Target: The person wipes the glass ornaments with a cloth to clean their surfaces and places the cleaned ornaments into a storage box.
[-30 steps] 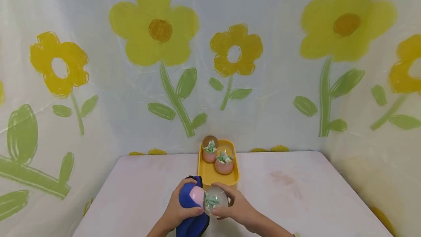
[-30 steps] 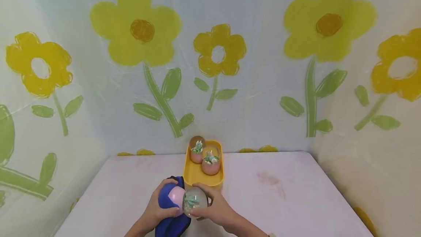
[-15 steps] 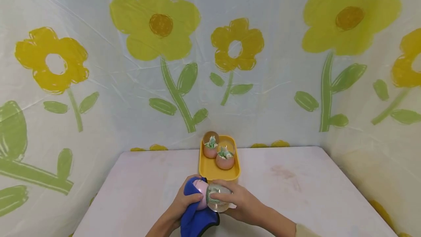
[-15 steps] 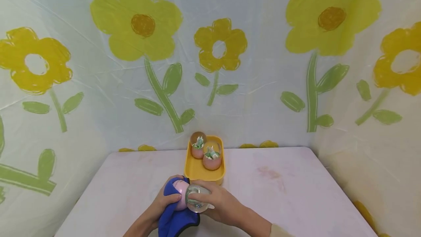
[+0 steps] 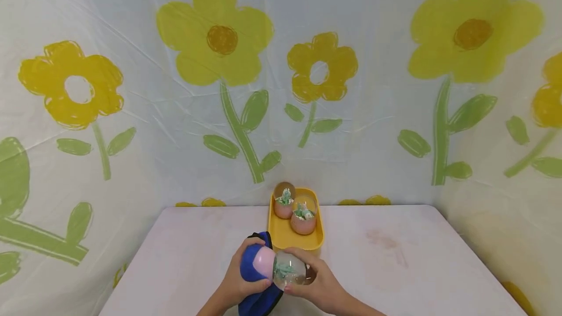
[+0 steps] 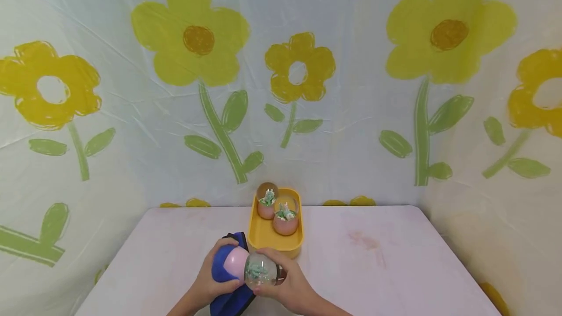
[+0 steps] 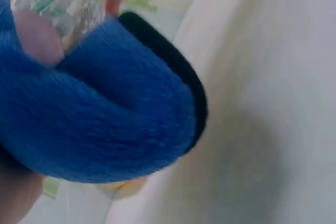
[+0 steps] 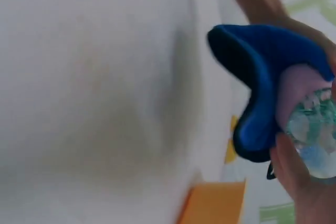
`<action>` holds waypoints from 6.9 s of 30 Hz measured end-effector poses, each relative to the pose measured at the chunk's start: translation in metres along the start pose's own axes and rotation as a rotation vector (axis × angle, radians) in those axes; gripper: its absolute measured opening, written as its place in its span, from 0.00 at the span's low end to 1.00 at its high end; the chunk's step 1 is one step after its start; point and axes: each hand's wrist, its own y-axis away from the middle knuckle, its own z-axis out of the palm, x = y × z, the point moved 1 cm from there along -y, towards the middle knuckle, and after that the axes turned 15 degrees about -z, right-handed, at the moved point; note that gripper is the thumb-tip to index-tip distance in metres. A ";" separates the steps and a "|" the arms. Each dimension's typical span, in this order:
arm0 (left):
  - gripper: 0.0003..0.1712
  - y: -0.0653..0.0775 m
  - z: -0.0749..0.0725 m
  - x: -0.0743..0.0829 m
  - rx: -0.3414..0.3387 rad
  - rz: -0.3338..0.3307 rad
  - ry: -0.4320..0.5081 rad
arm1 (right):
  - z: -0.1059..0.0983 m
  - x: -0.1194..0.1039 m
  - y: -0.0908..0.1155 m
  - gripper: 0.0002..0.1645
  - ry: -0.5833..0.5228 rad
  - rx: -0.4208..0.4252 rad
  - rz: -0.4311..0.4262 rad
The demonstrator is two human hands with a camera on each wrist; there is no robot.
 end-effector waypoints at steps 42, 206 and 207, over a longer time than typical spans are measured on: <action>0.31 -0.001 0.004 0.002 -0.064 -0.236 0.196 | -0.007 -0.007 -0.002 0.35 0.669 -0.262 -0.464; 0.49 -0.089 -0.085 -0.059 0.335 -0.310 -0.995 | -0.122 0.013 0.061 0.24 0.059 0.626 0.553; 0.48 -0.090 -0.087 -0.059 0.341 -0.308 -1.007 | -0.123 0.012 0.062 0.23 0.056 0.627 0.557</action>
